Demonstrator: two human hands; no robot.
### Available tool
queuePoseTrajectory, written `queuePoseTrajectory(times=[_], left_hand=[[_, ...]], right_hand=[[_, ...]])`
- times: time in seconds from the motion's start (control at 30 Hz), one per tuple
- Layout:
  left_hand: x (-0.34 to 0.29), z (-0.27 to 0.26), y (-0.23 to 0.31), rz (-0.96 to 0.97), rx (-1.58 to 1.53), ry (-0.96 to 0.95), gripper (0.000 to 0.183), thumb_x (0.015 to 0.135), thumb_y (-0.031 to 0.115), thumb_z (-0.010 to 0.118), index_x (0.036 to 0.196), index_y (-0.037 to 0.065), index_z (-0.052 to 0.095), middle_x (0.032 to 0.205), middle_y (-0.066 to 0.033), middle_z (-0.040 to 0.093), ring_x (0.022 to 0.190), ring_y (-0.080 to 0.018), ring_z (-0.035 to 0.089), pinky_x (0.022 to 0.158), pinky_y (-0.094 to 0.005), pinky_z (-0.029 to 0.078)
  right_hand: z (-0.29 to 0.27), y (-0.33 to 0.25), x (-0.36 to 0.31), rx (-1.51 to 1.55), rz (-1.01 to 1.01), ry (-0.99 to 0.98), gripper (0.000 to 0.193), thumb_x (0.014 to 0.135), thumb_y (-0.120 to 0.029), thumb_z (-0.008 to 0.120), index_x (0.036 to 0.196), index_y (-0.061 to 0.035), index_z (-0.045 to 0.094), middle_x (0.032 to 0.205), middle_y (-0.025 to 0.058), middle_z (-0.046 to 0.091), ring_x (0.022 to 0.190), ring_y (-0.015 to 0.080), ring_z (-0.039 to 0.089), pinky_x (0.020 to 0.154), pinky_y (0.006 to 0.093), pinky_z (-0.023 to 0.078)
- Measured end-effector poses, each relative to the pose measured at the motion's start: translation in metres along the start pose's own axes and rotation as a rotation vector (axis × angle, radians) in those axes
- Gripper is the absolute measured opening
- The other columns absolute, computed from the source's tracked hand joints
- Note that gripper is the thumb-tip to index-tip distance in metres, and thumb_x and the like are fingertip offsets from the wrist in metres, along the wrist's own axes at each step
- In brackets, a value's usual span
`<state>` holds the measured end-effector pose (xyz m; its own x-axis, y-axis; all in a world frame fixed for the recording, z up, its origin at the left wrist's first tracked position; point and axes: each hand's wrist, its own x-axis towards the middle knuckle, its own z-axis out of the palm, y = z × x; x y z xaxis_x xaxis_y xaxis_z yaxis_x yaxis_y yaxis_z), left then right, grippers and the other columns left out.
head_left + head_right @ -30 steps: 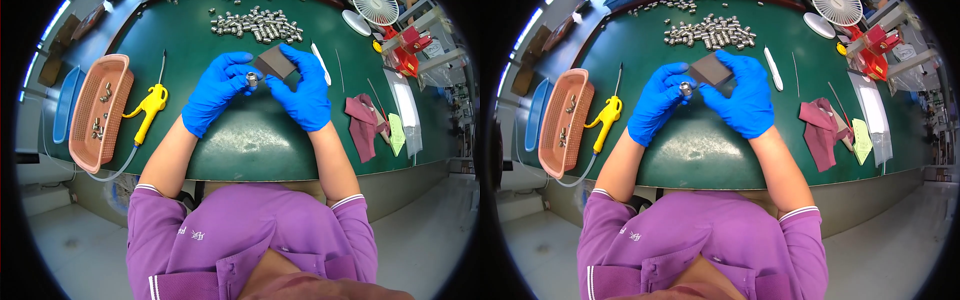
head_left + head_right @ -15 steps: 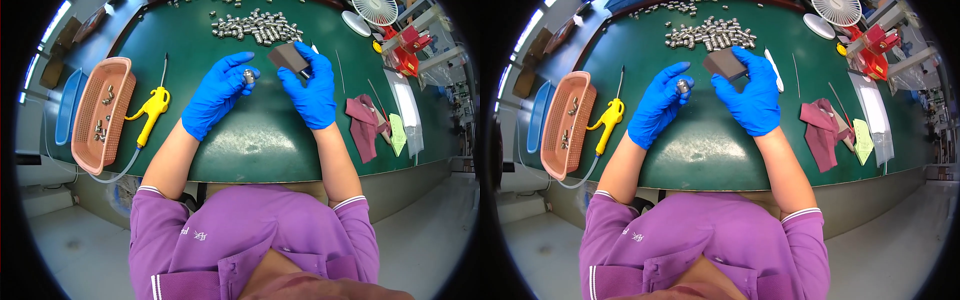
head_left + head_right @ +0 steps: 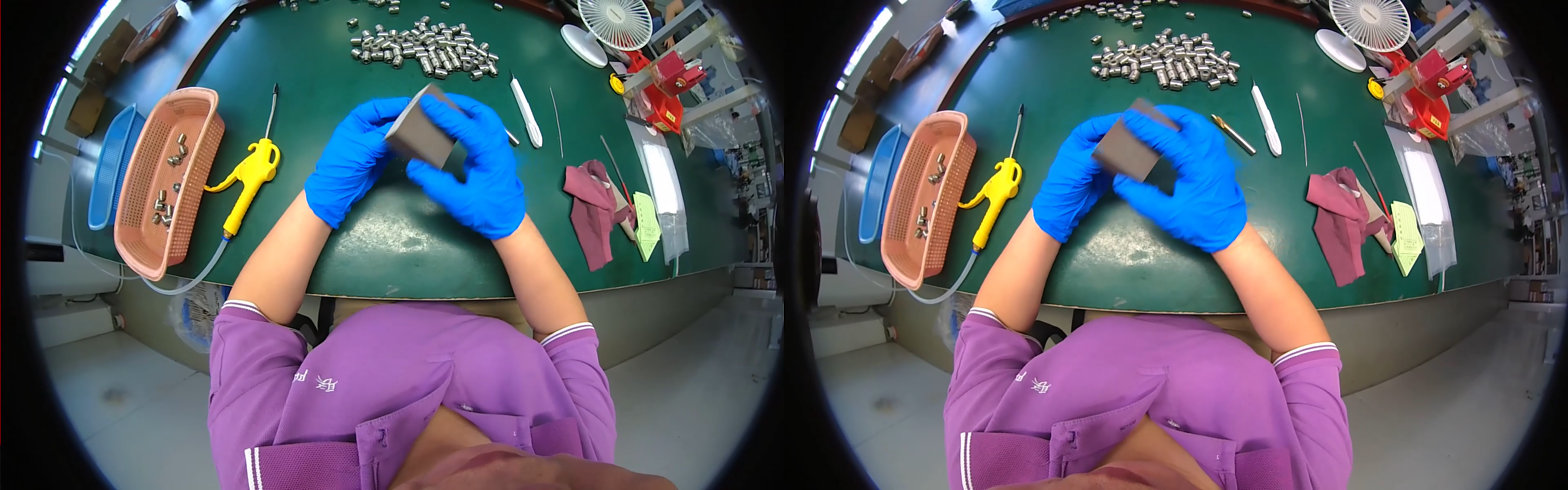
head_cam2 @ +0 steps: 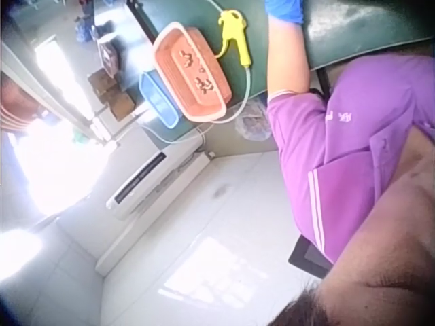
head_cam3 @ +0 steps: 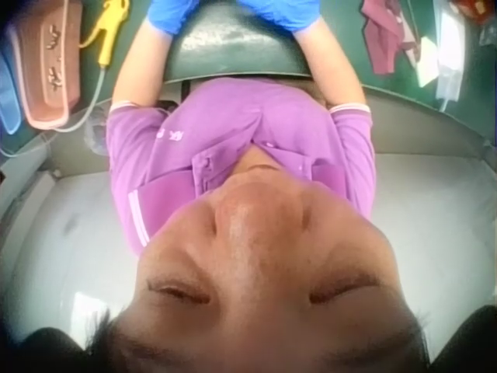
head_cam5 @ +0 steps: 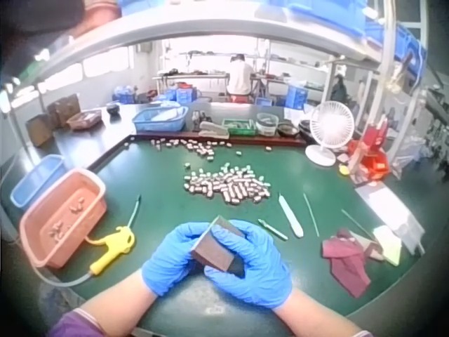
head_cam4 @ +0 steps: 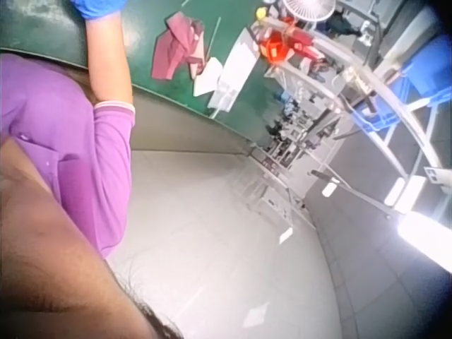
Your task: The person deburrs metal valves and metal parts using a sharpening stone, then measures them with a caliper.
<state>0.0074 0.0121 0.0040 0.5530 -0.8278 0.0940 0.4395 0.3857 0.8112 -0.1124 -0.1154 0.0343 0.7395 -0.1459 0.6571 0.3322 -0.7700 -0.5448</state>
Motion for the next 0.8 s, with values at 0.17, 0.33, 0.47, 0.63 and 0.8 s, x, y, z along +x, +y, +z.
queuePoseTrajectory(times=[0.17,0.33,0.47,0.63,0.8], left_hand=[[0.005,-0.011,-0.005,0.026,-0.014,-0.032,0.028,0.081,0.009,0.061,0.108,0.003,0.056,0.102,-0.0079,0.060,0.091,-0.0152,0.059,0.080,-0.0274,0.049],[0.001,0.003,-0.002,0.047,0.074,0.124,0.027,0.083,0.011,0.061,0.108,0.004,0.056,0.096,-0.0061,0.061,0.083,-0.0135,0.059,0.075,-0.0275,0.048],[0.000,0.004,0.004,0.051,0.057,0.026,0.028,0.082,0.014,0.062,0.107,0.003,0.057,0.097,-0.0070,0.061,0.080,-0.0129,0.058,0.072,-0.0263,0.048],[0.001,0.005,0.001,0.050,0.014,0.081,0.027,0.083,0.012,0.061,0.108,0.003,0.057,0.099,-0.0061,0.061,0.084,-0.0131,0.057,0.075,-0.0257,0.047],[0.001,0.001,-0.001,0.064,0.024,0.062,0.027,0.083,0.011,0.060,0.108,0.003,0.057,0.100,-0.0066,0.061,0.085,-0.0136,0.057,0.074,-0.0250,0.047]], right_hand=[[0.005,0.010,0.000,-0.069,0.029,0.089,0.058,0.064,-0.024,0.073,0.117,-0.0123,0.053,0.110,0.0155,0.050,0.099,0.0309,0.050,0.087,0.0377,0.041],[0.002,0.002,0.000,0.012,0.035,0.092,0.056,0.065,-0.024,0.074,0.116,-0.0116,0.054,0.107,0.0146,0.052,0.098,0.0299,0.051,0.085,0.0369,0.042],[-0.002,0.032,0.002,-0.049,0.118,0.220,0.056,0.066,-0.023,0.074,0.117,-0.0116,0.053,0.106,0.0144,0.052,0.095,0.0290,0.052,0.084,0.0360,0.042],[0.006,0.007,-0.002,0.053,0.041,0.112,0.060,0.063,-0.025,0.076,0.117,-0.0121,0.053,0.110,0.0150,0.050,0.098,0.0312,0.050,0.086,0.0377,0.041],[0.006,0.006,0.001,-0.144,0.033,0.120,0.061,0.061,-0.024,0.076,0.117,-0.0131,0.053,0.107,0.0148,0.050,0.099,0.0304,0.050,0.086,0.0378,0.041]])
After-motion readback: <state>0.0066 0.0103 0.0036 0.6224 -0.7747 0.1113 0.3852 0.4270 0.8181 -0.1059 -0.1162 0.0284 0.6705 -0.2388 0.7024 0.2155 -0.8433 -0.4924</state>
